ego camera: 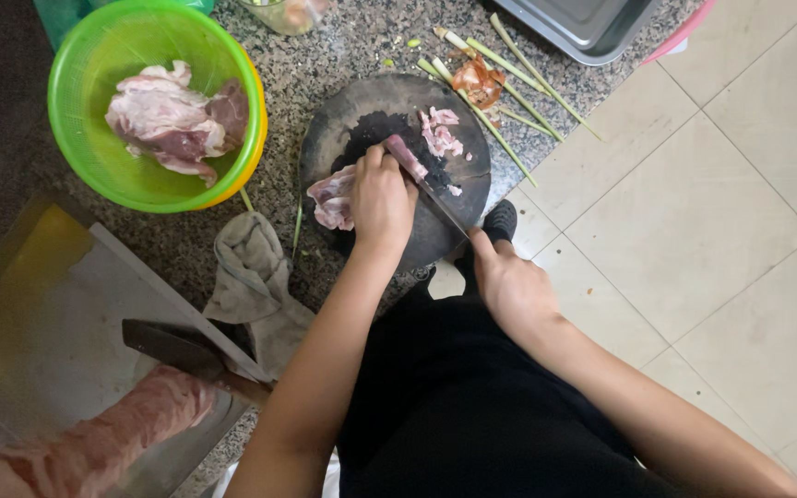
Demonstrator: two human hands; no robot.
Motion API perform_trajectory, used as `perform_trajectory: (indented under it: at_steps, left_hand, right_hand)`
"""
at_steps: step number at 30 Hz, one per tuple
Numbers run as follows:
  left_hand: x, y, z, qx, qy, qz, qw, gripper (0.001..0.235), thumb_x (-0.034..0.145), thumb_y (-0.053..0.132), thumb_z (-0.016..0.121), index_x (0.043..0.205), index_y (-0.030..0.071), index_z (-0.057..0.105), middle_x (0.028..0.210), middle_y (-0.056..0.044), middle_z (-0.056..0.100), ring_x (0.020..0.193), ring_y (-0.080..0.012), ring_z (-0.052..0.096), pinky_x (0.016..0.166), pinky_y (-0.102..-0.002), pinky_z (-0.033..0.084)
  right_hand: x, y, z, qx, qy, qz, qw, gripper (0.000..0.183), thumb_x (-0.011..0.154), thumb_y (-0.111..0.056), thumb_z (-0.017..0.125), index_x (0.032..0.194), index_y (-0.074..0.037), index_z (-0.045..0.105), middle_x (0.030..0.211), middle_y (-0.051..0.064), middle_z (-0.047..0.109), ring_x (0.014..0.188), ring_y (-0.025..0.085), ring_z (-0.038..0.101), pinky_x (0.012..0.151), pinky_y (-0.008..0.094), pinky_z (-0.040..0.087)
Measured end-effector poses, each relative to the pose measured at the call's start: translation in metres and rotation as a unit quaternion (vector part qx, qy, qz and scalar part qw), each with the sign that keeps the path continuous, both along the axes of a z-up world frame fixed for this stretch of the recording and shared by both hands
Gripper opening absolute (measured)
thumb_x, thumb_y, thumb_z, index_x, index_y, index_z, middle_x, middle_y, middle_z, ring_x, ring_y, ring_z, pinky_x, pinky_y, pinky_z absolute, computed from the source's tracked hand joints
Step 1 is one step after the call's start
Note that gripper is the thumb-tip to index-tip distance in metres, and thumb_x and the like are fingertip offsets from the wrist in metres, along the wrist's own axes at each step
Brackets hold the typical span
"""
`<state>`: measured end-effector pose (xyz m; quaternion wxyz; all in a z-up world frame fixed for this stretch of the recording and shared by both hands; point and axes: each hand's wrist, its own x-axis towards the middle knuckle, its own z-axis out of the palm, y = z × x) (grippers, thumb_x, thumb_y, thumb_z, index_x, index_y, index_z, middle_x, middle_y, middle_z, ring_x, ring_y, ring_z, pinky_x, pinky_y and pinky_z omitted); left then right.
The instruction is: The person chops green onions and shallots on a wooden cutting board, then slices raw pork into thin strips. The chopped vegetables are placed into a small container, and the sliced meat is transferred to a metal tray.
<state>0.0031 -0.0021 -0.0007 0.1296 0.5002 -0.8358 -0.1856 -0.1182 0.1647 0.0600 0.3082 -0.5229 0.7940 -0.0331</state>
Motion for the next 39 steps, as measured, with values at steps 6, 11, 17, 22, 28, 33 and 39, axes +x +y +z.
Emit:
perform_trajectory:
  at_steps: [6,11,17,22,28,33,39]
  left_hand:
    - [0.001,-0.002,0.001,0.001,0.008,-0.021,1.000,0.038,0.077,0.009,0.079,0.111,-0.004,0.069,0.119,-0.016,0.063,0.111,-0.0353,0.060,0.096,-0.043,0.051]
    - [-0.001,-0.004,-0.001,0.020,-0.020,-0.010,1.000,0.026,0.079,0.009,0.077,0.102,-0.002,0.071,0.117,-0.015,0.064,0.113,-0.0345,0.061,0.095,-0.043,0.053]
    - [-0.002,0.000,-0.003,-0.041,0.016,-0.007,0.999,0.028,0.077,0.007,0.075,0.101,-0.005,0.069,0.122,-0.017,0.064,0.112,-0.0345,0.061,0.096,-0.042,0.053]
    - [0.003,-0.002,-0.007,-0.011,0.029,-0.016,0.999,0.024,0.079,0.009,0.075,0.099,-0.004,0.069,0.117,-0.017,0.065,0.110,-0.0362,0.061,0.095,-0.044,0.052]
    - [0.001,-0.009,-0.010,-0.014,0.021,-0.002,1.000,0.023,0.082,0.009,0.074,0.101,-0.002,0.068,0.120,-0.016,0.064,0.112,-0.0353,0.061,0.096,-0.044,0.052]
    - [-0.001,-0.007,-0.013,-0.023,0.026,0.011,0.999,0.029,0.078,0.008,0.076,0.103,-0.004,0.068,0.123,-0.015,0.064,0.113,-0.0348,0.061,0.095,-0.042,0.052]
    - [0.003,-0.008,-0.010,-0.002,0.028,0.002,1.000,0.024,0.081,0.010,0.077,0.101,-0.001,0.069,0.119,-0.013,0.065,0.113,-0.0344,0.061,0.096,-0.043,0.052]
  right_hand:
    - [0.000,-0.013,-0.021,0.027,-0.009,0.000,1.000,0.032,0.100,-0.023,0.051,0.131,-0.015,0.048,0.094,0.022,0.066,0.074,0.046,0.070,0.065,0.057,0.056]
    - [0.013,-0.075,-0.049,-0.025,-0.019,0.000,1.000,0.025,0.102,-0.016,0.049,0.126,-0.011,0.048,0.100,0.025,0.068,0.079,0.047,0.070,0.069,0.056,0.057]
    - [0.005,-0.026,-0.025,-0.010,-0.019,-0.010,1.000,0.030,0.098,-0.018,0.049,0.128,-0.015,0.047,0.093,0.023,0.069,0.075,0.048,0.070,0.066,0.057,0.056]
    - [0.007,-0.048,-0.043,0.009,-0.032,-0.021,0.999,0.028,0.100,-0.021,0.046,0.128,-0.014,0.047,0.091,0.025,0.069,0.077,0.050,0.069,0.068,0.059,0.055]
    - [0.011,-0.090,-0.060,-0.047,-0.038,-0.013,0.998,0.020,0.104,-0.020,0.045,0.122,-0.012,0.049,0.094,0.026,0.070,0.079,0.050,0.068,0.070,0.060,0.054]
    - [0.004,-0.029,-0.037,0.022,-0.024,-0.024,0.999,0.031,0.100,-0.022,0.047,0.130,-0.014,0.046,0.089,0.025,0.070,0.076,0.049,0.069,0.067,0.060,0.054]
    - [0.010,-0.088,-0.062,-0.057,-0.035,-0.009,0.998,0.026,0.105,-0.022,0.046,0.130,-0.013,0.049,0.083,0.026,0.071,0.075,0.049,0.068,0.067,0.059,0.054]
